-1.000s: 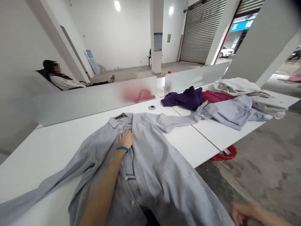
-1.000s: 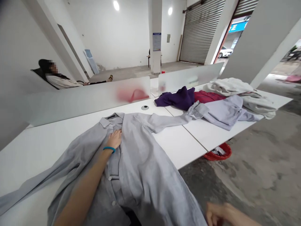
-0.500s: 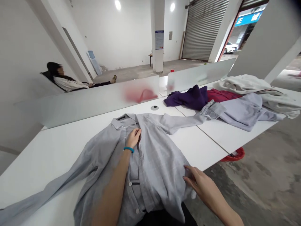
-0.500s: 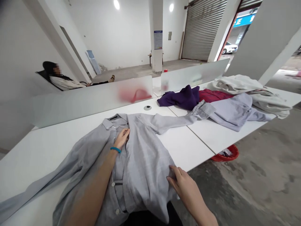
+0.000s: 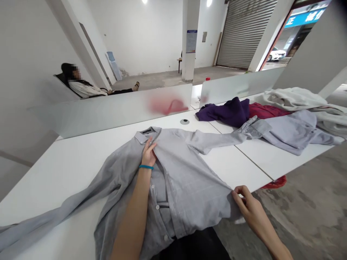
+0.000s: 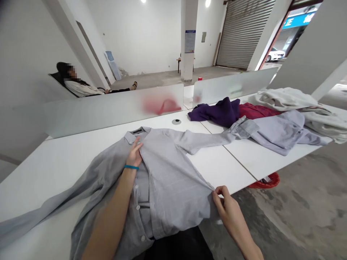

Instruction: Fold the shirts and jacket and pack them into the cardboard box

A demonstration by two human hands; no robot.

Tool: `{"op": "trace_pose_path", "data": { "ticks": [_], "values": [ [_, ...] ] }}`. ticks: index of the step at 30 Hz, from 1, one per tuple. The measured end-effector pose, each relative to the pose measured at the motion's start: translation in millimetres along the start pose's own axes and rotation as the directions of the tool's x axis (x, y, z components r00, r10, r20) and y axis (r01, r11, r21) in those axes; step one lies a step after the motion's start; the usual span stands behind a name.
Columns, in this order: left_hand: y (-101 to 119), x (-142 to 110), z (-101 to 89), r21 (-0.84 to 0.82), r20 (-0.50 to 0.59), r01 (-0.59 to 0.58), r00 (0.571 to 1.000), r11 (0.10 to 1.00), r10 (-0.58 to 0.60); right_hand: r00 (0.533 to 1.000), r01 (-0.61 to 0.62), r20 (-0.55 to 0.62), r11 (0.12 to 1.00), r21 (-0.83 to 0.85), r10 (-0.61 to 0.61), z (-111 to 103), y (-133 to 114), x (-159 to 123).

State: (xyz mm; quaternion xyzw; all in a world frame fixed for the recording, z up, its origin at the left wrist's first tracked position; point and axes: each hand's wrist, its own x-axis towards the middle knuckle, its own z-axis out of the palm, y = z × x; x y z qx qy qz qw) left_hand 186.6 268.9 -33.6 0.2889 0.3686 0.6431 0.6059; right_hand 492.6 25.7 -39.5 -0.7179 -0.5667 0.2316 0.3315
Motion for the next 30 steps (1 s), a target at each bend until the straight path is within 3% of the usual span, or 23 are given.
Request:
{"op": "trace_pose_path", "data": {
  "ticks": [4, 8, 12, 16, 19, 24, 30],
  "values": [
    [-2, 5, -3.7, -0.096, -0.079, -0.002, 0.997, 0.995, -0.005, 1.0, 0.014, 0.008, 1.0, -0.016, -0.013, 1, 5, 0],
    [-11, 10, -4.5, -0.075, -0.134, -0.024, 0.991, 0.997, 0.014, 0.994, -0.004, 0.111, 0.999, -0.048, 0.009, -6, 4, 0],
    [-17, 14, -4.3, 0.003, -0.177, -0.128, 0.976, 0.992, 0.127, 0.985, -0.068, 0.152, 0.99, -0.12, 0.086, -17, 6, -2],
    [-16, 14, -4.2, 0.162, -0.188, -0.256, 0.94, 0.953, 0.285, 0.99, -0.009, 0.137, 0.998, -0.069, 0.019, -24, 0, -7],
    [-13, 12, -5.6, 0.353, -0.16, -0.33, 0.901, 0.875, 0.404, 0.992, 0.042, 0.12, 0.999, 0.008, -0.043, -28, -11, -11],
    [-6, 5, -8.1, 0.659, -0.032, -0.374, 0.853, 0.652, 0.521, 0.986, 0.041, 0.163, 0.998, 0.037, -0.047, -32, -13, -11],
    [-11, 6, -13.6, 0.819, 0.114, -0.356, 0.869, 0.449, 0.481, 0.963, -0.019, 0.261, 0.985, -0.174, 0.065, -26, 9, -9]
  ]
}}
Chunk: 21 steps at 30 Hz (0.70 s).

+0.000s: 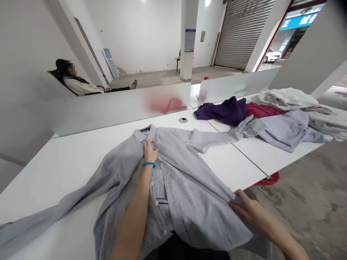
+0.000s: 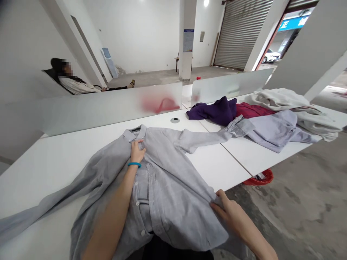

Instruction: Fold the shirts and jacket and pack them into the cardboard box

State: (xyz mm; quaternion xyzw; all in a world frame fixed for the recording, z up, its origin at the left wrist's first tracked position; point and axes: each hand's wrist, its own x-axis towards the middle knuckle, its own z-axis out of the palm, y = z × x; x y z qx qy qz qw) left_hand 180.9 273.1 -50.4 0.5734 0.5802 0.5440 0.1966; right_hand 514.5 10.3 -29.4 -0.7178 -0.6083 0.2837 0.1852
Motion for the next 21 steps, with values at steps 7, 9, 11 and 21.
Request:
{"op": "trace_pose_path", "data": {
  "ticks": [7, 9, 11, 21],
  "values": [
    [-2, -4, 7.8, 0.078, 0.074, -0.131, 0.989, 0.988, 0.126, 0.87, 0.317, -0.317, 0.921, -0.227, -0.378, 0, -28, 23],
    [-4, -2, 9.1, 0.084, 0.051, -0.144, 0.989, 0.986, 0.14, 0.82, 0.438, -0.281, 0.862, -0.254, -0.5, 1, -54, 38],
    [-6, 0, 8.4, 0.089, 0.014, -0.116, 0.993, 0.989, 0.115, 0.771, 0.563, -0.186, 0.789, -0.247, -0.609, 3, -87, 61],
    [-27, -7, -9.2, 0.377, 0.068, -0.082, 0.996, 0.923, 0.061, 0.662, 0.731, 0.139, 0.593, -0.337, -0.736, 94, -242, 265]
  ]
}}
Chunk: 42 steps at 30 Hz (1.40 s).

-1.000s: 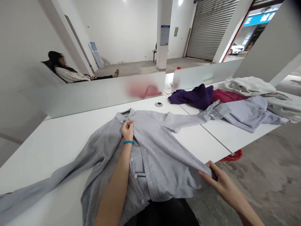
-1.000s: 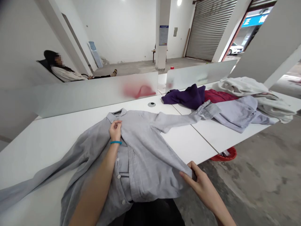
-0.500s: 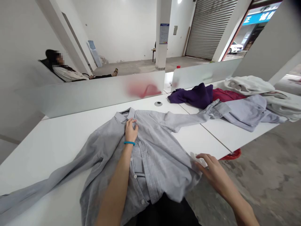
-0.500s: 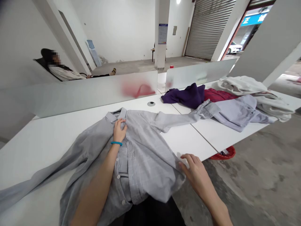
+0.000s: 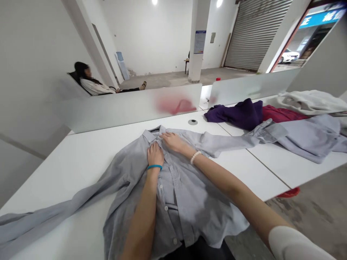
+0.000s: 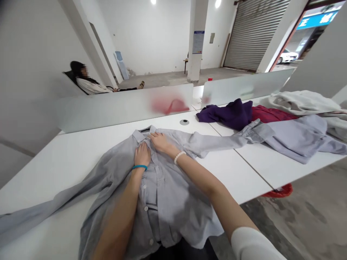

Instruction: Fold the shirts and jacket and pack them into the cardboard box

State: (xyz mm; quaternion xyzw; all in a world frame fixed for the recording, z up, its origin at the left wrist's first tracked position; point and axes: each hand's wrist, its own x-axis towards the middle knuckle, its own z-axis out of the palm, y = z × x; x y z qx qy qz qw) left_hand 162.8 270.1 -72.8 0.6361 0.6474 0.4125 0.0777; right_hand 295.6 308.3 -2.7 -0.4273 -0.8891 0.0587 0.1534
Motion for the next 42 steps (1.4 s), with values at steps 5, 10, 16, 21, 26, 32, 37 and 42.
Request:
{"op": "trace_pose_path", "data": {
  "ticks": [5, 10, 16, 21, 26, 32, 37, 42],
  "values": [
    [-6, 8, 1.8, 0.259, 0.164, -0.029, 0.986, 0.965, -0.014, 0.982, -0.103, 0.155, 0.994, -0.037, 0.107, 45, 17, 51],
    [-16, 39, 4.4, 0.264, 0.242, -0.068, 0.97, 0.962, 0.002, 0.977, -0.16, 0.14, 0.987, -0.034, 0.163, 59, 41, 73],
    [-30, 78, 19.7, 0.21, 0.232, -0.057, 0.973, 0.976, 0.007, 0.958, -0.233, 0.161, 0.972, -0.032, 0.235, 63, 64, 112],
    [-40, 91, 27.2, 0.153, 0.209, -0.064, 0.977, 0.986, 0.032, 0.957, -0.239, 0.167, 0.971, -0.017, 0.238, 58, 77, 130],
    [-46, 94, 30.0, 0.112, 0.189, -0.078, 0.98, 0.991, 0.056, 0.98, -0.186, 0.081, 0.982, 0.034, 0.182, 50, 81, 127],
    [-40, 91, 30.6, 0.112, 0.191, -0.085, 0.98, 0.99, 0.063, 0.981, -0.192, 0.005, 0.981, 0.024, 0.192, 46, 69, 150],
    [-34, 87, 30.8, 0.109, 0.192, -0.107, 0.978, 0.988, 0.084, 0.96, -0.279, -0.023, 0.959, 0.049, 0.28, 48, 59, 190],
    [-22, 87, 28.1, 0.1, 0.229, -0.123, 0.968, 0.987, 0.097, 0.929, -0.367, -0.021, 0.928, 0.062, 0.369, 62, 55, 202]
  ]
}}
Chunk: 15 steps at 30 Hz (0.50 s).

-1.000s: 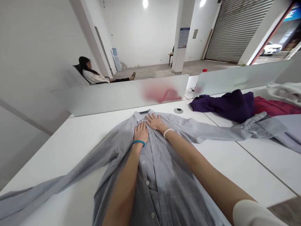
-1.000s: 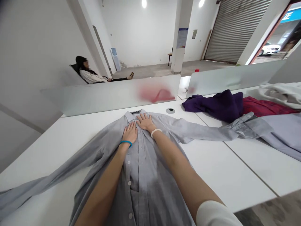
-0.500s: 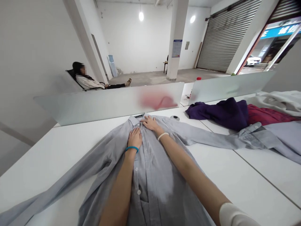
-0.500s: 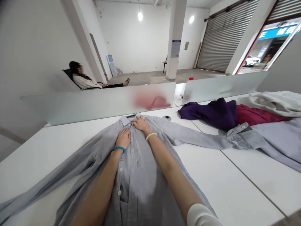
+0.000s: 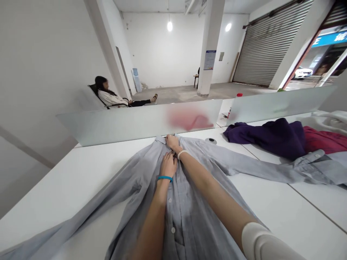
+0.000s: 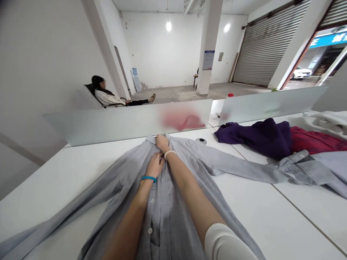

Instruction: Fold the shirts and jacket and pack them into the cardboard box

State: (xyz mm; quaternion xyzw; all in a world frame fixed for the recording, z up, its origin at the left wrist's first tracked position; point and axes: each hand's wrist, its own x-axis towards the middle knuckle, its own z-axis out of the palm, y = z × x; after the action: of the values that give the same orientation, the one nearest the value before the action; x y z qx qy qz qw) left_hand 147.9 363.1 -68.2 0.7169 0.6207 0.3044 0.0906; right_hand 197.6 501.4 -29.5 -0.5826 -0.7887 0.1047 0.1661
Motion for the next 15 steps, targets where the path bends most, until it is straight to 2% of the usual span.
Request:
{"op": "trace_pose_path", "data": {
  "ticks": [3, 6, 8, 11, 13, 15],
  "values": [
    [8, -4, -13.7, 0.022, 0.043, 0.004, 0.999, 1.0, -0.005, 1.0, -0.001, -0.015, 1.0, 0.031, 0.001, -1, 3, -5],
    [17, -27, -38.9, 0.053, 0.101, 0.0, 0.995, 0.999, -0.006, 0.999, 0.041, -0.026, 0.998, 0.058, -0.039, -12, 8, -16],
    [26, -58, -60.1, 0.088, 0.148, -0.029, 0.989, 0.996, 0.016, 0.996, 0.088, -0.022, 0.994, 0.065, -0.087, -21, 10, -27],
    [45, -120, -89.0, 0.174, 0.24, -0.066, 0.971, 0.983, 0.022, 0.992, 0.127, 0.009, 0.99, 0.062, -0.128, -27, 9, -48],
    [61, -164, -99.6, 0.213, 0.324, -0.033, 0.945, 0.977, -0.039, 0.993, 0.112, 0.032, 0.992, 0.052, -0.114, -27, 5, -61],
    [76, -207, -102.1, 0.24, 0.397, 0.04, 0.908, 0.97, -0.136, 0.995, 0.077, 0.052, 0.996, 0.043, -0.079, -24, 0, -72]
  ]
}}
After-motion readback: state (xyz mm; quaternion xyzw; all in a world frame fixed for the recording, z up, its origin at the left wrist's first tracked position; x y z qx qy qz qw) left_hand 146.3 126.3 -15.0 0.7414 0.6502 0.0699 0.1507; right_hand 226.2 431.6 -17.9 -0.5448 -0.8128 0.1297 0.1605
